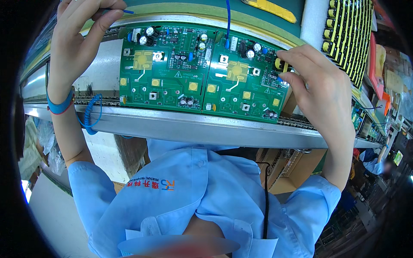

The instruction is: Assembling electronic components on a printed circuit board at a factory assembly line.

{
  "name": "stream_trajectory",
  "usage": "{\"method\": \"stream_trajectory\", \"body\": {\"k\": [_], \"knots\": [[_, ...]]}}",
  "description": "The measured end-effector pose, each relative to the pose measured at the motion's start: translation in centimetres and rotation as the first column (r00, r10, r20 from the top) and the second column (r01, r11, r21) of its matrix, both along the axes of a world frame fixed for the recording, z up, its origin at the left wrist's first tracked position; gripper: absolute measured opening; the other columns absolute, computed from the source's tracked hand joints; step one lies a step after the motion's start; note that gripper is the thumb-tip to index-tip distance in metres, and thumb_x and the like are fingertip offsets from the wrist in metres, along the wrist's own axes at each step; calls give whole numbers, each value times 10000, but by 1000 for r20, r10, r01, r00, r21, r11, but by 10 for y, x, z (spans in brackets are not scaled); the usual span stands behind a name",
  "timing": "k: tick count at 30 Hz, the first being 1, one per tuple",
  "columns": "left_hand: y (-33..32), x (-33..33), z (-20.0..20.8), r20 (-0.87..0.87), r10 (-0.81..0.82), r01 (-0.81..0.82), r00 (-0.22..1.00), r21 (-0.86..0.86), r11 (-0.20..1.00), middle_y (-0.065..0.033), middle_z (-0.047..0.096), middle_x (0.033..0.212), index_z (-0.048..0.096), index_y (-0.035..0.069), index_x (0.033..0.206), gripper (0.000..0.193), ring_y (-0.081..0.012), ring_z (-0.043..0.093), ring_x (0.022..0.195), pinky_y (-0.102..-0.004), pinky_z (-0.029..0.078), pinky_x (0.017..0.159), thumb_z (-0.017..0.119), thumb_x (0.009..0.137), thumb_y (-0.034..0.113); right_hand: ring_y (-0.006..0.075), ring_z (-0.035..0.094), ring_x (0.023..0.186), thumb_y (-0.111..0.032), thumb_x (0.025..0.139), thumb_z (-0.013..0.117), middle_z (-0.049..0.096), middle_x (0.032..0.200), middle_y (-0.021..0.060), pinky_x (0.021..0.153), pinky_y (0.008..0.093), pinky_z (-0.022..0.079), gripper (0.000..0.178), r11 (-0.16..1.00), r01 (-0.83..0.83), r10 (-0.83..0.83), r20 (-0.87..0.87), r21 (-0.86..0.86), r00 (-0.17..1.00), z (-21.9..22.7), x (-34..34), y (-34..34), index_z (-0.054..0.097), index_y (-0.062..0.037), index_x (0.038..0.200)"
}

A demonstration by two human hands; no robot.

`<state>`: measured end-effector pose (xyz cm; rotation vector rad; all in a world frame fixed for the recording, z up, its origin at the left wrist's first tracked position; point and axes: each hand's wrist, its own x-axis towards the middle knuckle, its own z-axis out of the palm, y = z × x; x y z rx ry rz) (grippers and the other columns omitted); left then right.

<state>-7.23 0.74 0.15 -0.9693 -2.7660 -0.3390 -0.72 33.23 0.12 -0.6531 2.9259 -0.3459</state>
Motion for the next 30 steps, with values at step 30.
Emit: {"method": "stream_trajectory", "body": {"k": [30], "knots": [[-25,-27,-43,-451,-373,532,811,302,791,-27,464,751,599,112,767,105,-212,472,781,-380,322,900,665,741,36,130,489,831,-6,809,645,539,1030,72,714,214,388,250,904,129,11,325,-408,946,22,-2,-5,585,1,1051]]}}
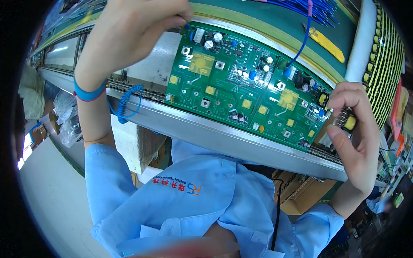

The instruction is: Assembling electronic components on a printed circuit board at a factory assembly line.

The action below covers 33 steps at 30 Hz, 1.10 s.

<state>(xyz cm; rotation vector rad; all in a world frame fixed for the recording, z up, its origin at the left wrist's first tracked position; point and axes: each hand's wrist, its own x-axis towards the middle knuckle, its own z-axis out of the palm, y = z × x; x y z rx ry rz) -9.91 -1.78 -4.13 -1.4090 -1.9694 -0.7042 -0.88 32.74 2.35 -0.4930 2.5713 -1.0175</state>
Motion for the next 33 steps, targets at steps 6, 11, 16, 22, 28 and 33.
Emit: {"method": "stream_trajectory", "body": {"k": [6,11,16,22,28,33], "knots": [[8,4,2,-356,166,-248,920,-199,948,-48,456,748,552,82,718,88,-217,499,813,-436,355,951,630,732,44,137,511,923,23,799,633,527,1012,72,777,229,423,298,975,73,-17,261,-207,965,-11,-3,-25,534,-4,1078],[12,23,27,-47,312,-284,949,-560,778,-39,467,753,551,88,699,98,-207,515,837,-443,350,985,627,759,80,139,593,944,-1,828,674,604,1009,76,795,213,449,315,879,405,-220,539,-253,813,2,-7,-46,556,8,1120],[20,28,30,-115,310,-315,944,-603,733,-37,484,762,561,89,699,92,-205,537,870,-450,347,1015,605,779,100,108,570,939,6,831,671,605,1032,73,765,188,450,304,909,293,-123,481,-297,868,-10,-8,-49,566,-2,1116],[24,32,25,-229,304,-380,925,-601,703,-36,491,766,567,88,701,84,-213,550,908,-445,351,1021,594,774,116,99,514,935,20,805,642,526,1129,80,727,181,432,209,956,84,-22,218,-281,976,-20,-10,-59,605,1,1010],[21,25,27,-33,328,-279,944,-612,740,-58,491,763,579,51,708,50,-228,533,859,-427,367,973,600,740,83,106,547,948,71,778,610,522,1168,68,743,187,449,336,992,-3,17,108,-128,994,-20,-13,-67,627,7,1108],[18,22,24,104,384,-262,917,-567,780,-71,513,743,603,29,678,11,-241,519,808,-403,371,934,612,681,24,102,578,985,56,776,650,606,1180,85,717,189,475,349,992,-9,13,31,-124,999,-25,-16,-75,636,15,1122]]}}
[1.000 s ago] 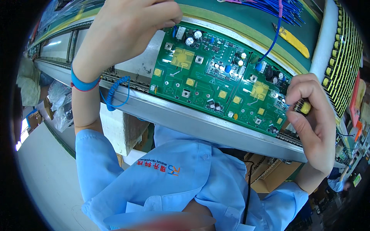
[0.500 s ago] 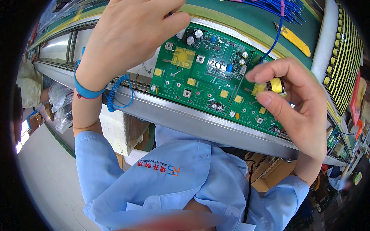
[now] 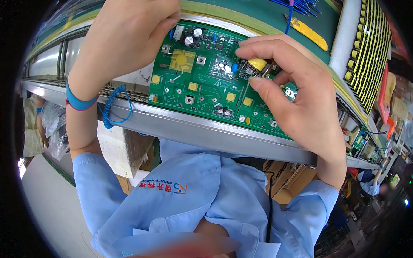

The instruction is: Assembling electronic components on a printed circuit board at a factory assembly line.

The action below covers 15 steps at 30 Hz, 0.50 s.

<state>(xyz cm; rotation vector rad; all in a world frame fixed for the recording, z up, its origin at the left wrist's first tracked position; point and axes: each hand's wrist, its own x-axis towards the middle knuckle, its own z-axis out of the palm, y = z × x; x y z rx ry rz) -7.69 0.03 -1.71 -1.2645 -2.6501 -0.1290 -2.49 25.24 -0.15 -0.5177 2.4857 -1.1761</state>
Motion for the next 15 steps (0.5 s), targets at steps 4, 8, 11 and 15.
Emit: {"method": "stream_trajectory", "body": {"k": [4,8,11,15], "knots": [[-7,-4,-7,145,15,-36,989,147,989,-67,533,740,639,45,688,54,-242,524,800,-397,364,931,625,739,31,96,578,967,56,789,648,585,1187,82,694,186,477,290,997,-63,63,12,43,998,3,-3,-3,644,12,1076],[-16,-17,-34,-180,-238,298,954,526,796,-63,527,739,649,49,730,35,-242,529,812,-400,352,948,648,760,33,92,577,941,84,784,639,572,1197,79,664,195,484,304,997,-57,59,-43,45,997,-1,-4,-6,647,5,1078],[-8,-13,-11,-8,-86,83,996,336,938,-57,539,760,653,48,774,22,-240,538,850,-406,335,973,666,762,35,112,586,899,107,781,629,591,1170,83,649,215,496,343,986,-102,127,-205,129,970,-7,-4,-7,640,-3,1105],[-5,-19,-26,-216,-178,277,960,635,721,-68,594,792,650,34,821,71,-239,573,867,-395,359,959,684,758,32,272,634,846,52,760,652,639,1020,108,688,343,509,404,964,-17,137,-441,266,887,-15,-1,-15,596,-61,1144]]}}
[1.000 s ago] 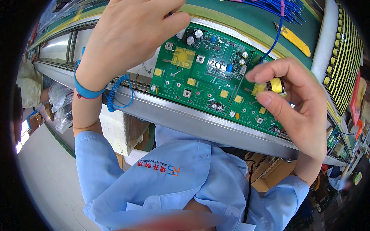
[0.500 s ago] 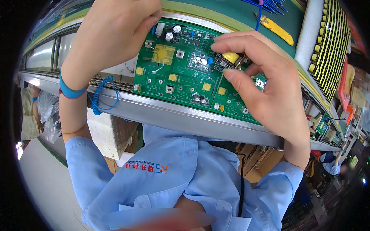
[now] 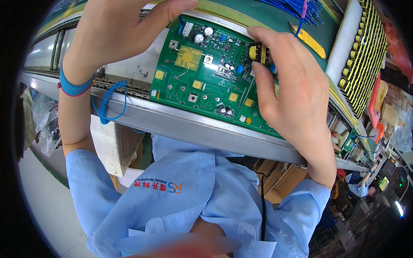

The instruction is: Assembling electronic components on a printed circuit board at a factory assembly line.

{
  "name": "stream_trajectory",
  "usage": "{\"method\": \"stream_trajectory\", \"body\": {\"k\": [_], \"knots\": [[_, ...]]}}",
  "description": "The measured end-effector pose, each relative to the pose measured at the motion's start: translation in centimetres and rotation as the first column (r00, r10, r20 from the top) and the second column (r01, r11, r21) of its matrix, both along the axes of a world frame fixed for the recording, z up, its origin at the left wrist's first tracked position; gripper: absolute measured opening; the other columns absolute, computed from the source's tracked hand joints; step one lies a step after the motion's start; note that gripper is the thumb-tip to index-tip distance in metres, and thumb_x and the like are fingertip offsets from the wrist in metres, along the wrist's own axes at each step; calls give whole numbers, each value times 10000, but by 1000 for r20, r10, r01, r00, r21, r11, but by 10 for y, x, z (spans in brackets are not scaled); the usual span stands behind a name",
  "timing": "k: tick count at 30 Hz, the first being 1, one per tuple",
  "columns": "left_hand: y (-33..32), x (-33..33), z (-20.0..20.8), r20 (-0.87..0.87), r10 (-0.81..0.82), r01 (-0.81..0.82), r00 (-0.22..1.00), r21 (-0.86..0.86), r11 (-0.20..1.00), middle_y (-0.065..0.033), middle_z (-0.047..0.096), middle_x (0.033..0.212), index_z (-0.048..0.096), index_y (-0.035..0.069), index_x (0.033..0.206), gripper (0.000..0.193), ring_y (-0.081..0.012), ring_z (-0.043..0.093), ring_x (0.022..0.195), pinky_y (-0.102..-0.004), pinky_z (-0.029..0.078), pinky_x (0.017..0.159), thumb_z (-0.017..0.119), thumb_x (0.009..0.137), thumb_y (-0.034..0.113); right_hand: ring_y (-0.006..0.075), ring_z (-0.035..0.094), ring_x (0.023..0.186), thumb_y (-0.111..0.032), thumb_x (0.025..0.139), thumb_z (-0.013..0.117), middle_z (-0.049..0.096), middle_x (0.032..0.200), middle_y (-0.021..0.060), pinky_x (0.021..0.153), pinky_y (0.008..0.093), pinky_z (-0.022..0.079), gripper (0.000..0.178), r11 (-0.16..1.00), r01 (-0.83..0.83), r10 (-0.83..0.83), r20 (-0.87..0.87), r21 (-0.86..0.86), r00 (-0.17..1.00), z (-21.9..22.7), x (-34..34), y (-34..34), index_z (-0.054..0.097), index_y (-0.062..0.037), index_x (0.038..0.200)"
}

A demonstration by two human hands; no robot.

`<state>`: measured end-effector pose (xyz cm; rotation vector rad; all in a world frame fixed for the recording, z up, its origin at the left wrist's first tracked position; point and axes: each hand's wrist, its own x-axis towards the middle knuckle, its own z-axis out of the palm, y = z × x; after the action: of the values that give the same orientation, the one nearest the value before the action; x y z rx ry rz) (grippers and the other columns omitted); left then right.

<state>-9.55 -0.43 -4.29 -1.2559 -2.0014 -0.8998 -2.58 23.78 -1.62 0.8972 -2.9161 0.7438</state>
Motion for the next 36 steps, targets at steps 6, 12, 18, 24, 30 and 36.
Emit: {"method": "stream_trajectory", "body": {"k": [6,12,18,24,30,36], "knots": [[1,4,0,23,-1,2,1000,-21,1000,-64,578,810,637,46,835,101,-227,573,865,-379,384,924,667,740,63,266,643,820,2,741,693,662,970,70,677,341,509,447,998,36,-31,-105,53,994,2,4,-11,575,-97,1161],[-1,4,1,46,9,-7,999,-51,999,-60,562,828,623,58,850,135,-215,574,863,-362,409,889,651,722,93,261,661,829,-15,735,709,668,939,70,670,348,508,470,990,11,8,-129,143,992,-4,-2,-19,558,-116,1169],[-10,6,11,50,44,-40,998,-92,995,-55,546,846,610,70,864,170,-203,574,860,-346,434,855,635,704,124,286,663,842,-46,740,720,672,928,84,664,367,505,500,981,27,-12,-78,190,997,3,-7,-27,537,-131,1197],[-7,18,16,-165,158,-182,974,-144,973,-27,582,801,599,86,732,100,-199,604,891,-389,415,972,651,652,116,278,642,734,-105,743,749,672,988,124,648,361,503,506,986,-24,24,1,166,1000,30,-13,-31,587,-103,1223],[-25,51,49,-178,273,-279,945,-11,960,-16,546,740,593,115,747,84,-192,590,820,-454,364,1031,640,677,116,273,652,820,-63,770,723,653,1026,110,687,335,519,380,988,-154,140,-264,-30,954,44,-42,-62,620,-64,1136],[-148,39,129,-379,634,-716,674,-125,687,-69,691,958,692,112,1033,312,-260,644,982,-445,364,1024,722,736,21,304,651,946,-166,813,687,616,1068,110,756,373,542,358,976,-211,147,-544,-56,826,45,-123,-124,592,-58,1141]]}}
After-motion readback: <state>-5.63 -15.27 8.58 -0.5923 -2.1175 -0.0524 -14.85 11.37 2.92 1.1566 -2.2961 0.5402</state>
